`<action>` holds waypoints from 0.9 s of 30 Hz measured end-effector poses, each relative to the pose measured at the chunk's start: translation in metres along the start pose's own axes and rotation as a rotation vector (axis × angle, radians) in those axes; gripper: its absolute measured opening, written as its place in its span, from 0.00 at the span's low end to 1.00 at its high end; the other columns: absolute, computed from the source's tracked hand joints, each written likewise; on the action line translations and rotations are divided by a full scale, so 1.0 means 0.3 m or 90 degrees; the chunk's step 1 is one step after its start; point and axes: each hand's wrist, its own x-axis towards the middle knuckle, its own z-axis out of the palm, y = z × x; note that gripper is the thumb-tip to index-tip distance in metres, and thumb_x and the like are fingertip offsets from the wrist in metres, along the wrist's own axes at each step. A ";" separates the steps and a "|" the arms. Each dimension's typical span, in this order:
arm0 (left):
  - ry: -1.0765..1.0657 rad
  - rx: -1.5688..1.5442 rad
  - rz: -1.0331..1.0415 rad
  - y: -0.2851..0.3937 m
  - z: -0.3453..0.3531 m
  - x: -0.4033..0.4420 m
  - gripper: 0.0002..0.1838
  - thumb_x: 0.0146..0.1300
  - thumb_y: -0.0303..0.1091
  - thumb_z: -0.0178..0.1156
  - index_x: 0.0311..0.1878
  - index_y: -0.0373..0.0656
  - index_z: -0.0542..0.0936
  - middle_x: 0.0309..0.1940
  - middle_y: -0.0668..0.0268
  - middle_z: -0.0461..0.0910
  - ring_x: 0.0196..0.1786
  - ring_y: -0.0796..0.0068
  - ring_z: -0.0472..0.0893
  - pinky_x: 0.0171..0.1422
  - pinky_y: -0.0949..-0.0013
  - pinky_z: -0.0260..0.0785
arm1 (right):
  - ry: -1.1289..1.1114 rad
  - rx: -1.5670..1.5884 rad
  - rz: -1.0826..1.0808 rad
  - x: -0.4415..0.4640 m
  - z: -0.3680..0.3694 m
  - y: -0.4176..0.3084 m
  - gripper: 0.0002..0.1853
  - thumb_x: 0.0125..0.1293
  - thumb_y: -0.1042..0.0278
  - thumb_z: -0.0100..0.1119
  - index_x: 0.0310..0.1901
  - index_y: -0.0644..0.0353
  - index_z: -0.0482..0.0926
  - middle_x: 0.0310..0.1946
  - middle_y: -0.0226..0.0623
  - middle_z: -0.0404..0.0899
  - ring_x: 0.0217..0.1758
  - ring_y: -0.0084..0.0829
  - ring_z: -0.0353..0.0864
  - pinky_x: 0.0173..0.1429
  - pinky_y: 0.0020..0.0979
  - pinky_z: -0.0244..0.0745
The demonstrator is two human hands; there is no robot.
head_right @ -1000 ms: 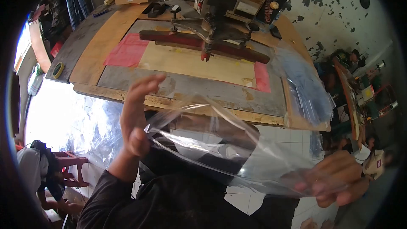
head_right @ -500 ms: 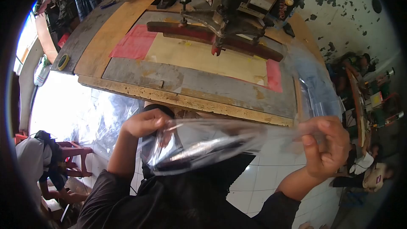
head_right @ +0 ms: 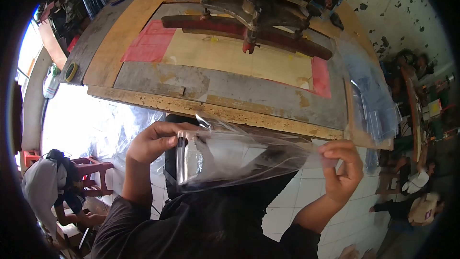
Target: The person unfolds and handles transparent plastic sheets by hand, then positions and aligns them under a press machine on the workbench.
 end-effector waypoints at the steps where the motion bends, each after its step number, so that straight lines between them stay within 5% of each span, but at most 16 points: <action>1: -0.012 -0.032 -0.027 0.012 0.008 0.010 0.17 0.82 0.35 0.60 0.60 0.31 0.87 0.65 0.49 0.87 0.74 0.56 0.80 0.84 0.54 0.63 | -0.009 0.007 0.027 -0.020 0.012 0.007 0.10 0.65 0.86 0.67 0.47 0.66 0.83 0.43 0.45 0.87 0.46 0.35 0.86 0.54 0.33 0.80; 4: -0.049 -0.142 -0.023 -0.046 -0.007 0.026 0.17 0.83 0.36 0.60 0.58 0.31 0.87 0.66 0.47 0.86 0.75 0.53 0.80 0.85 0.51 0.61 | -0.023 0.008 0.081 -0.057 0.044 0.022 0.12 0.63 0.90 0.66 0.46 0.67 0.84 0.43 0.45 0.87 0.46 0.35 0.88 0.52 0.31 0.81; 10: -0.017 -0.059 0.043 -0.049 0.053 0.075 0.23 0.84 0.43 0.57 0.53 0.30 0.90 0.69 0.41 0.83 0.80 0.49 0.75 0.88 0.50 0.56 | -0.089 -0.009 0.146 -0.106 0.067 0.072 0.12 0.63 0.92 0.66 0.45 0.68 0.86 0.45 0.44 0.87 0.48 0.36 0.89 0.52 0.31 0.84; 12: -0.020 -0.070 -0.060 -0.036 0.065 0.087 0.24 0.84 0.43 0.57 0.51 0.29 0.91 0.64 0.42 0.86 0.75 0.49 0.81 0.85 0.52 0.63 | -0.085 -0.010 0.151 -0.115 0.078 0.082 0.12 0.63 0.92 0.67 0.45 0.68 0.86 0.44 0.44 0.87 0.47 0.36 0.90 0.52 0.31 0.84; 18: 0.049 0.017 -0.060 -0.049 0.013 0.067 0.19 0.83 0.38 0.62 0.43 0.30 0.91 0.43 0.52 0.93 0.57 0.55 0.91 0.69 0.55 0.79 | -0.091 -0.057 0.176 -0.135 0.048 0.106 0.11 0.64 0.91 0.69 0.45 0.67 0.88 0.41 0.42 0.90 0.45 0.34 0.90 0.50 0.31 0.82; 22: -0.008 0.024 0.048 -0.061 0.003 0.079 0.19 0.83 0.37 0.62 0.34 0.36 0.87 0.38 0.56 0.93 0.56 0.56 0.91 0.68 0.52 0.79 | -0.087 -0.059 0.187 -0.148 0.036 0.139 0.11 0.65 0.90 0.68 0.46 0.66 0.88 0.40 0.41 0.91 0.44 0.33 0.90 0.49 0.31 0.82; 27: 0.018 -0.010 0.124 -0.091 0.037 0.101 0.16 0.83 0.38 0.63 0.37 0.39 0.86 0.36 0.58 0.92 0.56 0.58 0.91 0.71 0.49 0.78 | -0.097 -0.061 0.231 -0.144 0.051 0.149 0.11 0.66 0.89 0.66 0.48 0.68 0.87 0.45 0.44 0.90 0.50 0.37 0.90 0.58 0.34 0.82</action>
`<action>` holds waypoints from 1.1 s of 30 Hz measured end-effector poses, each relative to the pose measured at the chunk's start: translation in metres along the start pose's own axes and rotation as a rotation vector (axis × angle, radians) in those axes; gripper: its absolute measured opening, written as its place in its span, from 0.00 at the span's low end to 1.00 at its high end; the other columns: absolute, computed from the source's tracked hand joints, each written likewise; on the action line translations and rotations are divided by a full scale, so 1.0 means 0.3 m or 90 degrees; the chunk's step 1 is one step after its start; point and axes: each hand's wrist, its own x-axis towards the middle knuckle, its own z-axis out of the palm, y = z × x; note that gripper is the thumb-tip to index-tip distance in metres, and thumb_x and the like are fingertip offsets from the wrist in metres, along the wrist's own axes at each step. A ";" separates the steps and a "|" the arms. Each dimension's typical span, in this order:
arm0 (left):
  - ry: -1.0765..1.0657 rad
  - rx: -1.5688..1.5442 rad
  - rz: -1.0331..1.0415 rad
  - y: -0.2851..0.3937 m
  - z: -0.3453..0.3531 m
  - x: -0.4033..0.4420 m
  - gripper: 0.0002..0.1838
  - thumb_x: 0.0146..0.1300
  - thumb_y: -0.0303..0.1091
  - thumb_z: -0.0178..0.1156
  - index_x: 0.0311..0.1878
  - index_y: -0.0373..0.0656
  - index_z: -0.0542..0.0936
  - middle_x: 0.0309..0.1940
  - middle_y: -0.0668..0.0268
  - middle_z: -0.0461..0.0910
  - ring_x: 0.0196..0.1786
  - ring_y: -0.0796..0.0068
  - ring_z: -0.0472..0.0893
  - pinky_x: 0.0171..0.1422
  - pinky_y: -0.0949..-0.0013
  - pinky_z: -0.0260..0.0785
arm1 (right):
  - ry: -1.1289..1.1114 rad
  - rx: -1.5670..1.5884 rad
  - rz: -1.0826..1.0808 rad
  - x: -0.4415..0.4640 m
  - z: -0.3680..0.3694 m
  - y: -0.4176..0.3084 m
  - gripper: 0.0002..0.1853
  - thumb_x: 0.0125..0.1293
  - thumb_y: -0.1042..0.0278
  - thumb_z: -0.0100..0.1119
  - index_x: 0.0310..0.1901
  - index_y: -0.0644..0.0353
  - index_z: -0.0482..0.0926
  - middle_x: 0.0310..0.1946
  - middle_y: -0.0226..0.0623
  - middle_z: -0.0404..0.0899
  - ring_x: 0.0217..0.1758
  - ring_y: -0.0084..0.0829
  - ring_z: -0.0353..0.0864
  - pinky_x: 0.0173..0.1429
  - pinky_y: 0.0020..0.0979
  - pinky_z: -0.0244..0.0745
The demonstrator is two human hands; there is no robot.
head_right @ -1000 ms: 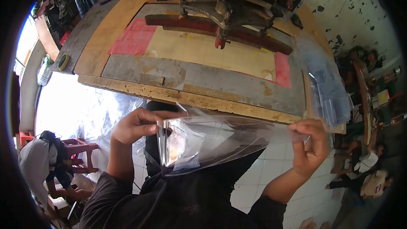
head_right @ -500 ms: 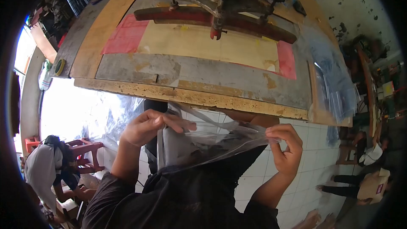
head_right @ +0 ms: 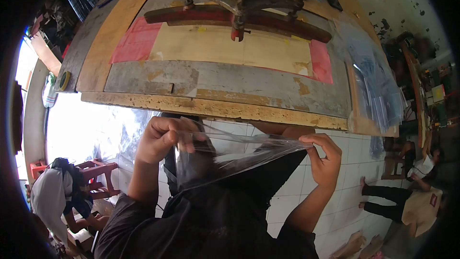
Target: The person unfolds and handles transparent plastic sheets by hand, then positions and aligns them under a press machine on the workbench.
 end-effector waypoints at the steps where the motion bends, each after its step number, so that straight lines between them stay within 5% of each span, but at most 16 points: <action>1: -0.011 0.004 0.016 -0.004 0.012 0.003 0.15 0.83 0.39 0.63 0.39 0.40 0.86 0.36 0.59 0.92 0.57 0.58 0.91 0.72 0.48 0.77 | 0.004 -0.014 0.019 0.004 0.010 -0.009 0.11 0.67 0.88 0.65 0.49 0.68 0.87 0.47 0.44 0.91 0.52 0.37 0.90 0.60 0.34 0.81; 5: -0.054 0.043 -0.022 0.033 0.066 0.022 0.13 0.83 0.36 0.62 0.44 0.37 0.88 0.42 0.60 0.94 0.62 0.61 0.89 0.75 0.51 0.75 | 0.037 -0.162 0.034 -0.005 0.000 -0.109 0.10 0.71 0.85 0.63 0.50 0.68 0.87 0.49 0.44 0.91 0.56 0.36 0.89 0.66 0.35 0.80; 7: -0.068 0.069 -0.016 0.024 0.076 0.038 0.12 0.83 0.35 0.63 0.47 0.36 0.89 0.44 0.61 0.94 0.60 0.62 0.89 0.75 0.54 0.75 | 0.165 -0.165 -0.010 -0.025 -0.007 -0.141 0.11 0.74 0.82 0.61 0.53 0.68 0.88 0.50 0.46 0.91 0.56 0.41 0.90 0.65 0.38 0.81; 10: -0.087 0.177 -0.017 0.032 0.127 0.070 0.08 0.79 0.34 0.68 0.46 0.39 0.90 0.43 0.64 0.94 0.56 0.65 0.89 0.67 0.57 0.76 | 0.169 0.059 -0.045 -0.028 0.102 -0.252 0.18 0.74 0.61 0.71 0.55 0.68 0.88 0.52 0.45 0.90 0.59 0.43 0.89 0.67 0.42 0.82; 11: -0.094 0.175 -0.018 0.029 0.139 0.081 0.08 0.79 0.34 0.68 0.46 0.39 0.90 0.43 0.64 0.94 0.56 0.65 0.89 0.67 0.57 0.76 | 0.090 0.061 -0.080 -0.015 0.136 -0.279 0.31 0.68 0.44 0.77 0.57 0.66 0.87 0.54 0.46 0.89 0.62 0.45 0.88 0.69 0.44 0.81; 12: -0.114 0.234 -0.022 0.026 0.149 0.092 0.08 0.78 0.35 0.69 0.45 0.41 0.89 0.40 0.66 0.95 0.57 0.64 0.90 0.73 0.54 0.70 | 0.003 0.025 -0.120 0.002 0.155 -0.303 0.37 0.63 0.38 0.79 0.59 0.66 0.87 0.58 0.46 0.87 0.65 0.47 0.87 0.71 0.45 0.80; 13: -0.132 0.294 -0.025 0.024 0.160 0.102 0.07 0.77 0.37 0.70 0.45 0.44 0.88 0.38 0.67 0.95 0.58 0.64 0.91 0.78 0.50 0.63 | -0.025 0.033 -0.114 0.010 0.189 -0.332 0.40 0.62 0.37 0.80 0.62 0.66 0.85 0.61 0.47 0.86 0.66 0.48 0.86 0.71 0.47 0.79; 18: -0.061 0.368 -0.040 0.016 0.194 0.107 0.09 0.68 0.36 0.79 0.42 0.41 0.91 0.39 0.63 0.95 0.52 0.66 0.92 0.70 0.58 0.73 | -0.058 0.062 -0.137 0.044 0.276 -0.358 0.30 0.62 0.67 0.84 0.63 0.69 0.83 0.60 0.46 0.86 0.59 0.46 0.90 0.63 0.41 0.86; 21: -0.039 0.399 0.026 -0.008 0.196 0.105 0.05 0.69 0.32 0.76 0.43 0.42 0.92 0.38 0.64 0.93 0.45 0.65 0.90 0.59 0.62 0.76 | -0.059 0.025 -0.123 0.047 0.283 -0.358 0.26 0.64 0.70 0.81 0.61 0.67 0.85 0.58 0.47 0.87 0.59 0.45 0.90 0.63 0.40 0.85; 33: -0.017 0.482 0.056 -0.011 0.220 0.102 0.07 0.70 0.25 0.72 0.49 0.38 0.91 0.44 0.59 0.93 0.45 0.59 0.93 0.53 0.60 0.83 | -0.013 0.010 -0.086 0.040 0.293 -0.371 0.19 0.66 0.75 0.76 0.59 0.65 0.88 0.48 0.44 0.91 0.48 0.43 0.91 0.53 0.38 0.84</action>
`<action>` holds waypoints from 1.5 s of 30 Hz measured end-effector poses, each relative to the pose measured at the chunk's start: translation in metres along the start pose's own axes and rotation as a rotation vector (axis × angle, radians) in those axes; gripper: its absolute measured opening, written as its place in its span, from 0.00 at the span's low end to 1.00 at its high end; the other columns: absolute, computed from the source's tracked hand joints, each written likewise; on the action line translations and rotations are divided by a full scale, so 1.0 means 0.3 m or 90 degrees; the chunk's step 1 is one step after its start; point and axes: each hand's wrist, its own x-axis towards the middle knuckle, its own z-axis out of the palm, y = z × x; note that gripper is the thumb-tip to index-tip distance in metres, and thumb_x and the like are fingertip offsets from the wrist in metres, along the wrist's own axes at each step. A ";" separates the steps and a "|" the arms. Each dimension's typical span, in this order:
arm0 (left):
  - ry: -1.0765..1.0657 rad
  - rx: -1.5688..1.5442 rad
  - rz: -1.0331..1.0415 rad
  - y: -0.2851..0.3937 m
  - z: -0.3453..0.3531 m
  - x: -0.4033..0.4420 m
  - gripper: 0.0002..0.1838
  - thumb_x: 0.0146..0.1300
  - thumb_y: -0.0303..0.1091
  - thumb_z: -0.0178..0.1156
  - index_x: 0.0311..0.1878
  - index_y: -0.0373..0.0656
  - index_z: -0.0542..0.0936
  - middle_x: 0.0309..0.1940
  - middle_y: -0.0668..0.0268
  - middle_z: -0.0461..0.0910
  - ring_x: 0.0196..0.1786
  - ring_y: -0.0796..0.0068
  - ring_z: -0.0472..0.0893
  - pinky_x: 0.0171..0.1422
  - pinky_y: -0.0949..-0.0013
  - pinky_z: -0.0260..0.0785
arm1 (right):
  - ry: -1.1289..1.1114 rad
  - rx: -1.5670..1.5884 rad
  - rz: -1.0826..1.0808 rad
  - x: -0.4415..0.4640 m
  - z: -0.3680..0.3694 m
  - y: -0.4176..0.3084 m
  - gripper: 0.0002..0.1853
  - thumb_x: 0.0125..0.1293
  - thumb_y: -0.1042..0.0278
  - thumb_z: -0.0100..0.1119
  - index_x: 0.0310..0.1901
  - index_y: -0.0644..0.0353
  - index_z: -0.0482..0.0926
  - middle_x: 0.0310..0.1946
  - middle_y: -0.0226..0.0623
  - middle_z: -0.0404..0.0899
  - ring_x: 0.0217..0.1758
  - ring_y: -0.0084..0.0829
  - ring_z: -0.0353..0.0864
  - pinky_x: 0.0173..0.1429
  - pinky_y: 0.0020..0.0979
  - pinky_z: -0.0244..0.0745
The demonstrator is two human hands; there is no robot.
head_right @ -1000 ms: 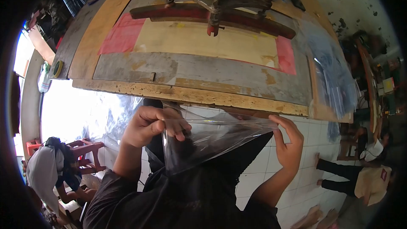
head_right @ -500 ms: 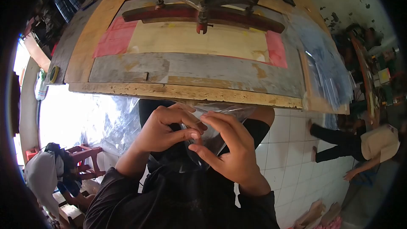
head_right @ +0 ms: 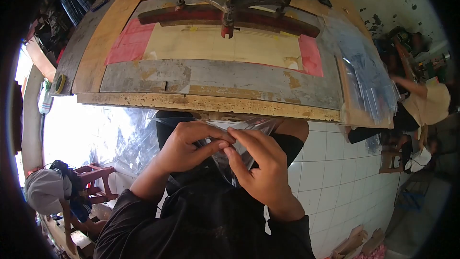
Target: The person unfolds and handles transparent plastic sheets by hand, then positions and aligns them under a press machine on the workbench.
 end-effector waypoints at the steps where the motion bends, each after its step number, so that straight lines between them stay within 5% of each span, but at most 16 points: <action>1: 0.001 0.000 0.000 0.004 0.001 0.001 0.07 0.70 0.25 0.72 0.49 0.38 0.91 0.44 0.59 0.93 0.45 0.59 0.93 0.53 0.60 0.83 | -0.001 0.000 -0.001 0.000 0.001 0.002 0.19 0.66 0.75 0.76 0.59 0.65 0.88 0.48 0.44 0.91 0.48 0.43 0.91 0.53 0.38 0.84; 10: 0.016 0.079 0.010 0.006 0.002 -0.026 0.11 0.67 0.24 0.75 0.51 0.38 0.88 0.40 0.60 0.92 0.42 0.65 0.93 0.46 0.66 0.83 | 0.028 -0.002 0.006 0.004 0.004 0.022 0.15 0.65 0.78 0.77 0.54 0.63 0.90 0.45 0.41 0.91 0.46 0.39 0.91 0.52 0.34 0.83; 13: 0.091 0.035 -0.078 0.005 0.001 -0.046 0.19 0.63 0.27 0.81 0.56 0.39 0.86 0.34 0.65 0.91 0.37 0.77 0.91 0.44 0.72 0.81 | 0.036 0.032 0.034 0.006 -0.010 0.024 0.13 0.65 0.78 0.77 0.51 0.64 0.91 0.44 0.41 0.91 0.46 0.38 0.91 0.52 0.34 0.82; 17: 0.078 0.013 -0.194 0.056 -0.014 -0.047 0.24 0.61 0.29 0.83 0.59 0.39 0.85 0.30 0.67 0.89 0.32 0.78 0.88 0.41 0.73 0.79 | 0.015 0.053 0.064 0.009 -0.023 0.025 0.09 0.66 0.78 0.76 0.47 0.65 0.90 0.42 0.40 0.90 0.45 0.36 0.90 0.53 0.33 0.81; 30: 0.099 0.230 -0.357 -0.029 -0.108 -0.156 0.14 0.53 0.36 0.86 0.38 0.41 0.91 0.32 0.68 0.83 0.33 0.72 0.81 0.41 0.69 0.73 | 0.120 0.145 0.186 -0.013 -0.116 0.076 0.06 0.69 0.76 0.73 0.46 0.66 0.88 0.42 0.34 0.90 0.45 0.25 0.84 0.56 0.27 0.76; 34: 0.118 0.223 -0.303 -0.050 -0.126 -0.185 0.15 0.49 0.36 0.87 0.34 0.42 0.91 0.33 0.68 0.80 0.39 0.69 0.81 0.45 0.66 0.71 | 0.109 0.183 0.211 -0.007 -0.124 0.086 0.07 0.71 0.74 0.72 0.46 0.67 0.88 0.43 0.34 0.90 0.47 0.24 0.85 0.57 0.27 0.77; 36: 0.136 0.295 -0.134 -0.063 -0.139 -0.194 0.15 0.45 0.37 0.88 0.31 0.43 0.90 0.39 0.69 0.83 0.49 0.64 0.81 0.57 0.61 0.72 | 0.101 0.186 0.211 -0.003 -0.127 0.089 0.07 0.72 0.74 0.72 0.47 0.67 0.88 0.43 0.34 0.90 0.47 0.24 0.85 0.57 0.27 0.77; 39: 0.092 0.248 -0.106 -0.061 -0.162 -0.195 0.17 0.48 0.43 0.87 0.30 0.46 0.88 0.41 0.72 0.85 0.59 0.61 0.82 0.71 0.55 0.66 | 0.092 0.200 0.207 -0.001 -0.131 0.088 0.07 0.73 0.73 0.72 0.47 0.68 0.87 0.43 0.34 0.89 0.47 0.24 0.85 0.57 0.27 0.77; 43: 0.037 0.311 -0.045 -0.049 -0.179 -0.192 0.16 0.53 0.43 0.85 0.33 0.48 0.87 0.45 0.71 0.89 0.62 0.61 0.83 0.75 0.55 0.64 | 0.092 0.227 0.188 -0.004 -0.137 0.089 0.08 0.73 0.73 0.72 0.48 0.68 0.87 0.43 0.34 0.89 0.47 0.23 0.85 0.57 0.26 0.76; 45: -0.012 0.323 -0.037 -0.047 -0.181 -0.192 0.15 0.58 0.43 0.83 0.37 0.48 0.86 0.45 0.69 0.91 0.60 0.62 0.86 0.68 0.56 0.72 | 0.091 0.237 0.193 -0.003 -0.142 0.082 0.07 0.73 0.74 0.71 0.47 0.68 0.86 0.43 0.34 0.89 0.47 0.23 0.85 0.57 0.27 0.76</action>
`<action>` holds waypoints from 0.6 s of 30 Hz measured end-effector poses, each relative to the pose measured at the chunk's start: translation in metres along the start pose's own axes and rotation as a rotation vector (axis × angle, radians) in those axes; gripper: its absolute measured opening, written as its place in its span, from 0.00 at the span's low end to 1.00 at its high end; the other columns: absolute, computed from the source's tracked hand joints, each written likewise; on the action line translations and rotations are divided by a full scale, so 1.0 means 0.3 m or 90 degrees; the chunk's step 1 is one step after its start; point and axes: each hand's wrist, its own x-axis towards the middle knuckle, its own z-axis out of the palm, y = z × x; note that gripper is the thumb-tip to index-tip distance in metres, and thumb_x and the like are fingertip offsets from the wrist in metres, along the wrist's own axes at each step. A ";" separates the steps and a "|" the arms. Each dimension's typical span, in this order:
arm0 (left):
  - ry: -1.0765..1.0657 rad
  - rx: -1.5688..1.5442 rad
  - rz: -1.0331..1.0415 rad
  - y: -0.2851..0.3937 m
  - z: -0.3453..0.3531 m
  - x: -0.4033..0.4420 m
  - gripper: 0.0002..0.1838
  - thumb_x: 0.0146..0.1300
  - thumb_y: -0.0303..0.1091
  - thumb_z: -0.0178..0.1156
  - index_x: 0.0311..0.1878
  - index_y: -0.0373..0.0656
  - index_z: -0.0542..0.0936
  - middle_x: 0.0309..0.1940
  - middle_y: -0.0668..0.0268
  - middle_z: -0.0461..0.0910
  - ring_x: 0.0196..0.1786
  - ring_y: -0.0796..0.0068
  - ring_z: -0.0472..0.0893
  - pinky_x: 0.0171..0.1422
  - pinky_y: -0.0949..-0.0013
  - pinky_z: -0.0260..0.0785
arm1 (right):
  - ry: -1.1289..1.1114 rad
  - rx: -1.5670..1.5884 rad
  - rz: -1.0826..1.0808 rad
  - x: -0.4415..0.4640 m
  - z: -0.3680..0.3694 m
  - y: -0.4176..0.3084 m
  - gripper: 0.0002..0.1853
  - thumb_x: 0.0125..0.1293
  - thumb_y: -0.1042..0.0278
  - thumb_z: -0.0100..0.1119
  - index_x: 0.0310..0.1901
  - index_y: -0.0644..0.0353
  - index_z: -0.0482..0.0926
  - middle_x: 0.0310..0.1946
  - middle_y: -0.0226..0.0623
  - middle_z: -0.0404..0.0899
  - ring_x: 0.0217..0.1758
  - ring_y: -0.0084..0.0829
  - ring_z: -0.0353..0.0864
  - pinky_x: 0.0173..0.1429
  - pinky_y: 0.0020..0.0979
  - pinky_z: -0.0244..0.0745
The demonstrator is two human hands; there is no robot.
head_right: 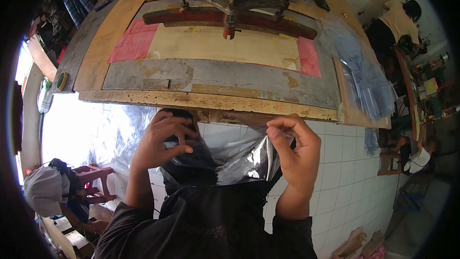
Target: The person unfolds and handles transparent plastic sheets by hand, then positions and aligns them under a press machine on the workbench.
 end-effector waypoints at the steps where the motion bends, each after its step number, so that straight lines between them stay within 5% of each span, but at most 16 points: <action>1: 0.000 0.000 0.001 0.004 -0.002 -0.005 0.15 0.58 0.43 0.83 0.37 0.48 0.86 0.45 0.69 0.91 0.60 0.62 0.86 0.68 0.56 0.72 | -0.001 0.010 0.006 0.000 -0.001 -0.005 0.07 0.73 0.75 0.71 0.47 0.68 0.86 0.43 0.34 0.88 0.48 0.23 0.84 0.58 0.27 0.76; 3: -0.086 -0.110 -0.225 0.015 -0.003 -0.015 0.14 0.63 0.42 0.81 0.40 0.46 0.87 0.41 0.66 0.92 0.52 0.62 0.90 0.54 0.61 0.80 | 0.000 0.019 0.002 0.004 -0.006 -0.013 0.06 0.73 0.76 0.70 0.47 0.68 0.86 0.43 0.35 0.88 0.48 0.24 0.84 0.58 0.27 0.75; 6: -0.073 -0.169 -0.174 0.010 0.009 -0.001 0.14 0.63 0.40 0.81 0.42 0.43 0.87 0.37 0.65 0.91 0.43 0.62 0.91 0.42 0.63 0.80 | 0.003 0.035 0.004 0.006 -0.019 -0.025 0.06 0.73 0.77 0.69 0.47 0.69 0.85 0.44 0.35 0.86 0.49 0.24 0.83 0.59 0.27 0.75; 13: -0.062 -0.153 -0.128 -0.010 0.023 -0.007 0.12 0.62 0.37 0.81 0.41 0.42 0.89 0.34 0.63 0.91 0.38 0.62 0.91 0.45 0.63 0.80 | 0.007 0.070 0.013 0.011 -0.034 -0.018 0.06 0.73 0.79 0.69 0.48 0.70 0.84 0.44 0.34 0.85 0.49 0.24 0.82 0.58 0.26 0.74; 18: 0.010 -0.246 -0.170 -0.050 -0.024 -0.023 0.10 0.63 0.28 0.81 0.42 0.39 0.87 0.35 0.64 0.92 0.40 0.75 0.90 0.48 0.70 0.79 | 0.051 0.096 -0.020 0.016 -0.052 0.011 0.06 0.75 0.77 0.67 0.50 0.69 0.83 0.43 0.34 0.84 0.47 0.22 0.82 0.56 0.25 0.75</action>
